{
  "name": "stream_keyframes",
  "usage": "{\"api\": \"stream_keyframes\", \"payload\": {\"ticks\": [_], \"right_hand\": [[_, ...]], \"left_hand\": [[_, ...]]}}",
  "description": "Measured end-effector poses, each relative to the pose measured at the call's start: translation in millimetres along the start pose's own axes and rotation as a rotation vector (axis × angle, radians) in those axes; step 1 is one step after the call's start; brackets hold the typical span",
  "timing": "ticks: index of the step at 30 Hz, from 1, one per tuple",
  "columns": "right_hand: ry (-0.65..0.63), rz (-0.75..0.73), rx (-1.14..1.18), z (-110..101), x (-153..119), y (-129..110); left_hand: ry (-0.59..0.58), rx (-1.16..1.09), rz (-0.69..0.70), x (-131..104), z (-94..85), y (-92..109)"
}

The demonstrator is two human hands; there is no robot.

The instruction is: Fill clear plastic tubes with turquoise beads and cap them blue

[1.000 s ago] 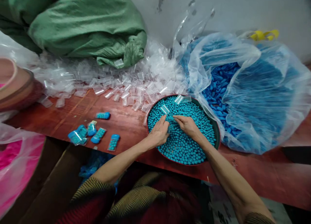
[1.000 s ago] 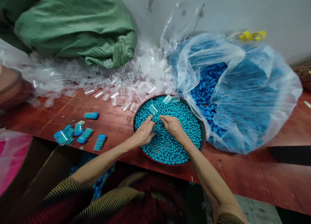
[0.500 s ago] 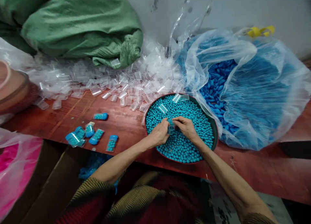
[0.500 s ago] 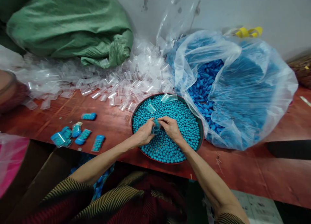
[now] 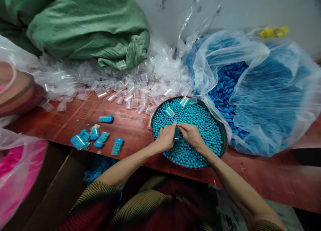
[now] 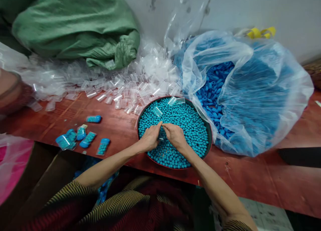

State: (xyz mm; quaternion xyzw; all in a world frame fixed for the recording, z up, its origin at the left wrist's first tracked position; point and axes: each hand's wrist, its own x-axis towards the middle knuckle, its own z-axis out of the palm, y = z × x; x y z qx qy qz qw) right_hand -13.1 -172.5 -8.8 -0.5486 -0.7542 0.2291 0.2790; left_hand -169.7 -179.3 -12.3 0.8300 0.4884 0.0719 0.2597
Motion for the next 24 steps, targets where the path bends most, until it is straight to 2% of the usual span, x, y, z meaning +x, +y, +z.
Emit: {"api": "stream_keyframes", "payload": {"ticks": [3, 5, 8, 10, 13, 14, 16, 18, 21, 24], "right_hand": [[0.109, 0.035, -0.041, 11.2, -9.6, -12.0], [0.125, 0.045, -0.040, 17.1, -15.2, -14.8], [0.005, 0.044, 0.029, 11.5, -9.9, -11.0], [-0.085, 0.042, 0.022, 1.3, 7.5, -7.9], [-0.012, -0.003, -0.160, -5.8, 47.9, -8.2], [-0.018, -0.037, -0.235, -3.8, 61.7, -9.3], [-0.109, -0.066, -0.384, 5.0, 84.1, -10.9], [-0.160, -0.050, -0.502, 15.2, 95.7, -9.9], [-0.186, -0.056, -0.553, 19.9, 91.9, -2.2], [-0.212, -0.057, -0.494, 9.4, 73.0, 7.7]], "left_hand": [[-0.021, -0.004, -0.037, -0.3, -4.5, 2.6], [-0.024, 0.002, -0.034, -0.9, -6.0, 4.4], [-0.021, 0.056, -0.025, -1.7, -5.9, 7.4], [-0.028, 0.102, -0.031, -1.5, -5.2, 9.4], [-0.033, 0.145, -0.023, -1.0, -4.4, 11.3], [-0.031, 0.148, -0.020, -1.1, -4.2, 11.4], [-0.021, 0.150, -0.013, -2.0, -3.7, 11.0], [-0.010, 0.159, 0.000, -3.6, -3.3, 10.1], [0.022, 0.161, 0.006, -6.0, -4.0, 9.1], [0.123, 0.161, -0.014, -5.4, -6.6, 7.2]]}}
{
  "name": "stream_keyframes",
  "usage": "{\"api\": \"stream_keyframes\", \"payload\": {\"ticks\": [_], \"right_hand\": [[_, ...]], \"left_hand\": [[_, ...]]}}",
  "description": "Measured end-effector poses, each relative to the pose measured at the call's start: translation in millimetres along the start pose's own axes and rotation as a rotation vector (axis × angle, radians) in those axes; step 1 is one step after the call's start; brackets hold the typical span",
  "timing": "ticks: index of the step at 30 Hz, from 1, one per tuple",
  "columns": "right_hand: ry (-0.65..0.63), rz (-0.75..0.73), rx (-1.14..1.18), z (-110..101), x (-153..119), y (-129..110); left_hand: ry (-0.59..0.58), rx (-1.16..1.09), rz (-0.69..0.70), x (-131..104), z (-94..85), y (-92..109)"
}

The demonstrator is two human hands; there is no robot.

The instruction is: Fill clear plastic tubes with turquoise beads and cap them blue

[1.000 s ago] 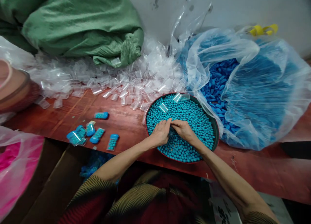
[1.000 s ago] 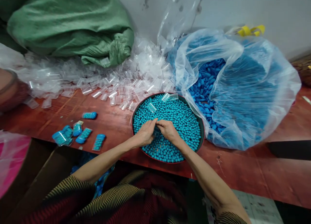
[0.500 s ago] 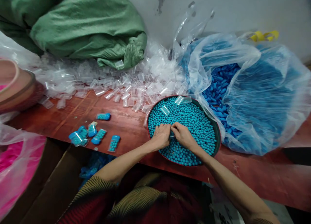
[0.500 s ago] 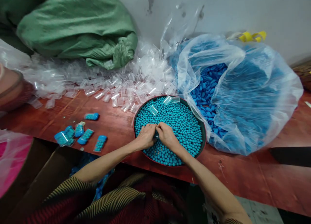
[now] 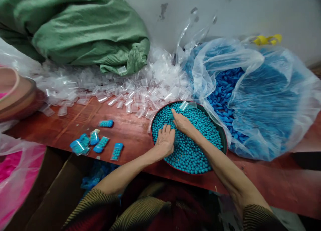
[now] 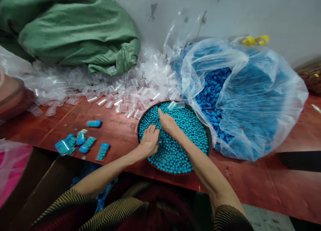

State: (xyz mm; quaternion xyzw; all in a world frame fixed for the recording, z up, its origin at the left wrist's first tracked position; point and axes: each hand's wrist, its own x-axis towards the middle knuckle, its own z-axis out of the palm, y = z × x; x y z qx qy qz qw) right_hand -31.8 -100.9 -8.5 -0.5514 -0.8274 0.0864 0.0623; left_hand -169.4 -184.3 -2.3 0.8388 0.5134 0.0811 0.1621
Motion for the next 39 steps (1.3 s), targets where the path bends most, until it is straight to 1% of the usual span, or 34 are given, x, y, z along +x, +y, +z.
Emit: {"api": "stream_keyframes", "payload": {"ticks": [2, 3, 6, 8, 10, 13, 15, 18, 20, 24, 28, 30, 31, 33, 34, 37, 39], "right_hand": [[-0.020, -0.021, 0.046, -2.3, -15.6, 6.6], [-0.041, -0.047, 0.063, -2.8, -22.5, 8.9], [-0.139, -0.140, 0.139, -1.3, -37.9, 13.4], [-0.158, -0.167, 0.251, -0.2, -43.7, 17.4], [-0.122, -0.140, 0.399, -0.8, -47.5, 22.5], [-0.018, -0.033, 0.597, -1.9, -51.4, 27.7], [0.058, 0.035, 0.697, -0.1, -52.8, 26.6], [0.162, 0.127, 0.803, 6.5, -50.8, 19.9], [0.213, 0.155, 0.820, 11.4, -47.8, 14.3], [0.256, 0.104, 0.680, 18.5, -48.4, 1.8], [0.295, 0.035, 0.564, 17.7, -58.1, -6.8], [0.353, 0.040, 0.537, 11.7, -55.6, -3.2], [0.391, 0.046, 0.501, 7.4, -50.5, 1.5], [0.434, 0.041, 0.357, -2.0, -33.3, 15.6], [0.430, 0.044, 0.255, -6.2, -22.2, 24.0], [0.264, 0.033, -0.043, -13.7, 11.6, 46.4], [0.177, 0.021, -0.147, -14.2, 27.3, 54.1]], "left_hand": [[0.042, -0.003, 0.027, 2.7, -0.5, -2.6], [0.037, -0.009, 0.057, 4.4, -0.2, -3.9], [-0.029, -0.027, 0.153, 9.0, 2.2, -6.8], [-0.066, -0.020, 0.180, 10.9, 3.1, -7.7], [-0.088, -0.013, 0.180, 12.2, 2.6, -8.2], [-0.094, -0.050, 0.166, 14.6, 0.4, -8.9], [-0.087, -0.087, 0.143, 16.9, -1.0, -9.1], [-0.094, -0.082, 0.096, 20.7, -2.9, -7.7], [-0.118, -0.051, 0.063, 23.4, -4.1, -5.5], [-0.145, 0.001, -0.013, 28.7, -3.5, -1.1], [-0.126, 0.045, -0.033, 31.4, -1.8, 0.5], [-0.114, 0.051, -0.026, 30.9, -2.7, 0.5], [-0.109, 0.046, -0.019, 30.4, -3.4, 0.3], [-0.106, 0.025, -0.006, 28.8, -4.7, -0.3], [-0.105, 0.011, -0.002, 28.1, -5.0, -0.9], [-0.094, -0.032, 0.001, 26.4, -3.9, -3.2], [-0.081, -0.051, 0.006, 25.6, -2.3, -5.0]]}}
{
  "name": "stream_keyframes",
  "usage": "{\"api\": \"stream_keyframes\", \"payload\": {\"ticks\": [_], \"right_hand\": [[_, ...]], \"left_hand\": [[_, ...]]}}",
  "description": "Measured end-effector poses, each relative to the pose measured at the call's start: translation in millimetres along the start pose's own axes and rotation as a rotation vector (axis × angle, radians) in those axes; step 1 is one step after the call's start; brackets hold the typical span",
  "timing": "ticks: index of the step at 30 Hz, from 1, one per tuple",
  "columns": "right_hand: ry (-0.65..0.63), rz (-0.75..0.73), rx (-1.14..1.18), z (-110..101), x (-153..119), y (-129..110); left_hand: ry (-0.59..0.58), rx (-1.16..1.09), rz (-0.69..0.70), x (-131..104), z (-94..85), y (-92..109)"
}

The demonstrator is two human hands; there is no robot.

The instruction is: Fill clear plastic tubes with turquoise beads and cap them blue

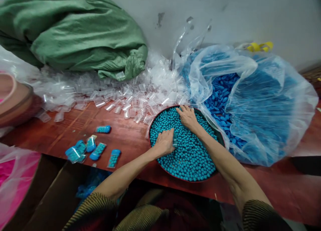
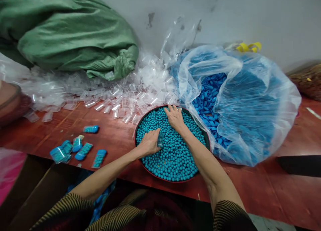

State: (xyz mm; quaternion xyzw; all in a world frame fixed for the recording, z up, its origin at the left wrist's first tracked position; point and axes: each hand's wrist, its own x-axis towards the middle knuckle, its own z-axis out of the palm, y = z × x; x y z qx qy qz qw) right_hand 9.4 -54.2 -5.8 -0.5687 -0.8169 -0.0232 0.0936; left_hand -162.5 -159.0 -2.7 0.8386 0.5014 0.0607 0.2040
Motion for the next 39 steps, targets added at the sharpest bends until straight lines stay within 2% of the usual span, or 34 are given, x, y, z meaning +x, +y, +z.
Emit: {"api": "stream_keyframes", "payload": {"ticks": [3, 8, 11, 14, 18, 21, 24, 27, 30, 35, 39], "right_hand": [[-0.005, -0.024, 0.036, 2.1, 5.4, 0.0], [0.189, 0.003, 0.313, -3.4, -23.1, -9.8], [0.087, 0.004, 0.548, -0.4, -48.0, -15.1], [-0.048, -0.001, 0.680, 9.0, -67.8, -18.1], [-0.098, -0.001, 0.611, 16.2, -79.0, -21.4], [-0.151, -0.016, 0.458, 13.1, -81.5, -27.0], [-0.170, -0.050, 0.322, 9.1, -85.1, -34.2], [-0.118, -0.107, 0.302, 10.5, -87.9, -38.7], [-0.033, -0.066, 0.423, 15.0, -86.4, -37.8], [0.089, 0.124, 0.694, 8.3, -88.1, -30.6], [0.217, 0.224, 0.837, -9.7, -101.2, -31.0]], "left_hand": [[0.006, -0.017, 0.008, -1.1, 2.4, -2.2], [0.118, -0.077, 0.040, -1.5, 7.9, -4.7], [0.155, -0.112, 0.081, 0.7, 12.0, -5.5], [0.126, -0.141, 0.111, 3.4, 15.9, -6.1], [0.084, -0.160, 0.137, 6.2, 19.0, -8.9], [0.067, -0.172, 0.140, 8.5, 16.4, -10.1], [-0.014, -0.143, 0.095, 10.2, 9.7, -5.0], [-0.097, -0.112, -0.006, 10.6, 4.9, 6.6], [-0.031, -0.102, -0.076, 10.2, 7.5, 16.4], [0.076, -0.143, -0.069, 11.2, 16.7, 12.5], [0.116, -0.340, 0.013, 7.7, 11.1, 5.3]]}}
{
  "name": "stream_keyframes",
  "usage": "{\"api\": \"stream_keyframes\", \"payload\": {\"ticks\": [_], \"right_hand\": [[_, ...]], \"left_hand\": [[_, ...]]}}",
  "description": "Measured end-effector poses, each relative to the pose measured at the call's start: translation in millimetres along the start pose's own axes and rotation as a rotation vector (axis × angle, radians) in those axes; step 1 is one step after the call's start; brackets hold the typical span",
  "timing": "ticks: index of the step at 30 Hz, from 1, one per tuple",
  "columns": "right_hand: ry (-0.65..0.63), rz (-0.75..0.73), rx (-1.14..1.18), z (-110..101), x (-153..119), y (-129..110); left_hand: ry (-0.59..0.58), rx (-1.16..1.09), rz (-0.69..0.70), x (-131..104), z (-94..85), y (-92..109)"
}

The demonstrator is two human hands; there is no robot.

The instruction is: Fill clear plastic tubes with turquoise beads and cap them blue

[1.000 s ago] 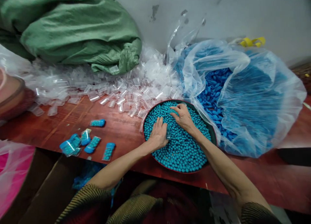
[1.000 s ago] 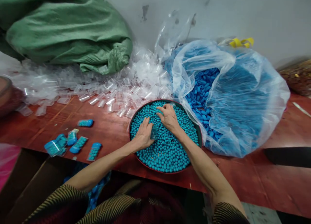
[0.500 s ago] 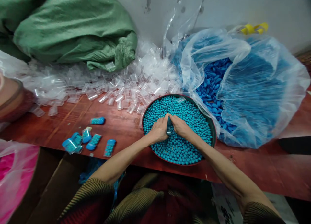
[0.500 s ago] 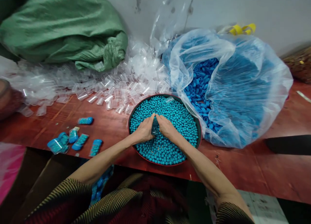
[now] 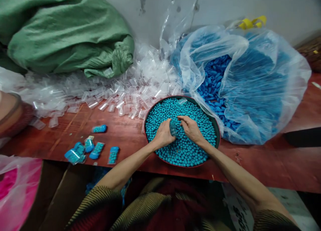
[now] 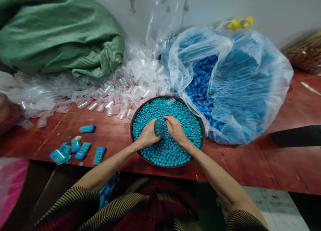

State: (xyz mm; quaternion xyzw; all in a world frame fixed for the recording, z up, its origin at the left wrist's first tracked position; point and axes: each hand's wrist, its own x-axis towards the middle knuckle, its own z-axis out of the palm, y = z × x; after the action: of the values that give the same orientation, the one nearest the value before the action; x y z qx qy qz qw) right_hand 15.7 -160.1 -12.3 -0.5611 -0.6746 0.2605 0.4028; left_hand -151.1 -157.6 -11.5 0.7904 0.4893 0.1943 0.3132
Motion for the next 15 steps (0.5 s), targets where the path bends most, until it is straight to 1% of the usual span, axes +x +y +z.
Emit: {"api": "stream_keyframes", "payload": {"ticks": [4, 8, 12, 15], "right_hand": [[0.023, 0.122, 0.259, -4.7, -8.7, -16.1], [-0.042, 0.236, 0.451, 0.3, -9.6, -27.7], [-0.047, 0.371, 0.619, 3.8, -12.3, -34.0], [-0.129, 0.400, 0.714, 3.1, -16.0, -37.9]], "left_hand": [[-0.010, -0.271, 0.026, -9.8, -10.0, 4.0], [-0.004, -0.456, 0.092, -18.3, -11.1, 4.8], [0.013, -0.536, 0.078, -22.7, -11.1, 3.5], [0.033, -0.515, 0.080, -23.6, -11.9, 4.1]]}}
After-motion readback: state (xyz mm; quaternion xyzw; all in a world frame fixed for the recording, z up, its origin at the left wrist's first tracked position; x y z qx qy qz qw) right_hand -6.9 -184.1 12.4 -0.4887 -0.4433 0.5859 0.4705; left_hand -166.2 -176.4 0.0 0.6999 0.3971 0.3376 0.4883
